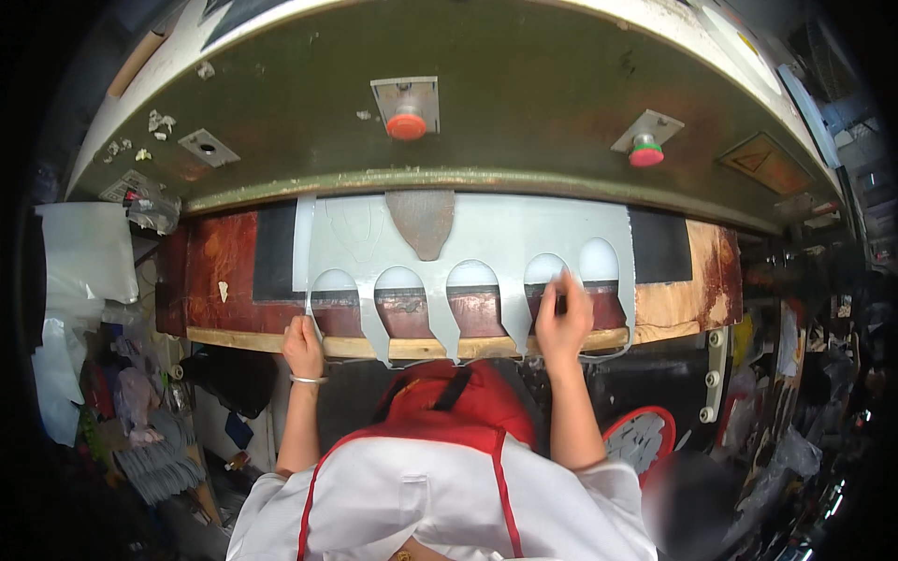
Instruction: The person operates a hydraulic die-cutting press to cut shoe insoles from a sheet of gray material. They place the sheet on the press, activate the machine, remove the cut insoles, and stack them on the table. The process is repeated multiple times throughout the clip.
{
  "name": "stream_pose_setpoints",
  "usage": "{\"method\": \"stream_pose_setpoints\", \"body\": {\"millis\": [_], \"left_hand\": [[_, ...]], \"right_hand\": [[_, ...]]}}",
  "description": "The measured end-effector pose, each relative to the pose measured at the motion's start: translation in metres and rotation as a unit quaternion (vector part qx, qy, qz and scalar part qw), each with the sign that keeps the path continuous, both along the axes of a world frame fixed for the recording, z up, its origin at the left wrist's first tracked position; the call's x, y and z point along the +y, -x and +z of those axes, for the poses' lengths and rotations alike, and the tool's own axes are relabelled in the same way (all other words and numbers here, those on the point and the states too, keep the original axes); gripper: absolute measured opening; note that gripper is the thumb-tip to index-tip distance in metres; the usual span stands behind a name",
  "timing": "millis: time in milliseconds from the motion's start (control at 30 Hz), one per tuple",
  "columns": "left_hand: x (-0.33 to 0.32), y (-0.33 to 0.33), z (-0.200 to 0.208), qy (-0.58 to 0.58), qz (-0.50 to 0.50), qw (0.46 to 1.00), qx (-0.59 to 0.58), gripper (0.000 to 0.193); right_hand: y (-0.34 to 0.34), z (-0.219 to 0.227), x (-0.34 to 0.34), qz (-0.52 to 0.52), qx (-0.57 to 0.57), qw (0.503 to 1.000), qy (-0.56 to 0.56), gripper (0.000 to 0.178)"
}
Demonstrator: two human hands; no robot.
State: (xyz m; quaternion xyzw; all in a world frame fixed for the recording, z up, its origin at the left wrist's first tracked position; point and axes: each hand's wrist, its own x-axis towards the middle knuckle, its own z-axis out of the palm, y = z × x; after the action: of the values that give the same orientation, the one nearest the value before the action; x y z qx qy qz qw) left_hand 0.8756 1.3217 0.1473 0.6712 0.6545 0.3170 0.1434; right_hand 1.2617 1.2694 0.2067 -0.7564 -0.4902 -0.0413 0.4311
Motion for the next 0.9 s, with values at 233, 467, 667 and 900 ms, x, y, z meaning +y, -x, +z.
{"method": "stream_pose_setpoints", "body": {"millis": [233, 467, 667, 900], "left_hand": [[-0.077, 0.015, 0.011, 0.136, 0.027, 0.985, 0.102, 0.030], [-0.151, 0.036, 0.006, 0.113, 0.038, 0.991, -0.065, 0.035], [-0.169, 0.041, 0.004, 0.117, 0.037, 0.985, -0.118, 0.034], [-0.147, 0.033, 0.011, 0.108, 0.011, 0.991, -0.076, 0.034]], "right_hand": [[0.121, -0.012, 0.050, 0.222, 0.012, 0.963, 0.153, 0.096], [0.119, 0.004, -0.009, 0.224, 0.189, 0.946, 0.141, 0.098], [0.059, 0.029, -0.037, 0.209, 0.286, 0.926, 0.132, 0.103], [0.054, -0.009, -0.025, 0.177, 0.048, 0.974, 0.131, 0.101]]}}
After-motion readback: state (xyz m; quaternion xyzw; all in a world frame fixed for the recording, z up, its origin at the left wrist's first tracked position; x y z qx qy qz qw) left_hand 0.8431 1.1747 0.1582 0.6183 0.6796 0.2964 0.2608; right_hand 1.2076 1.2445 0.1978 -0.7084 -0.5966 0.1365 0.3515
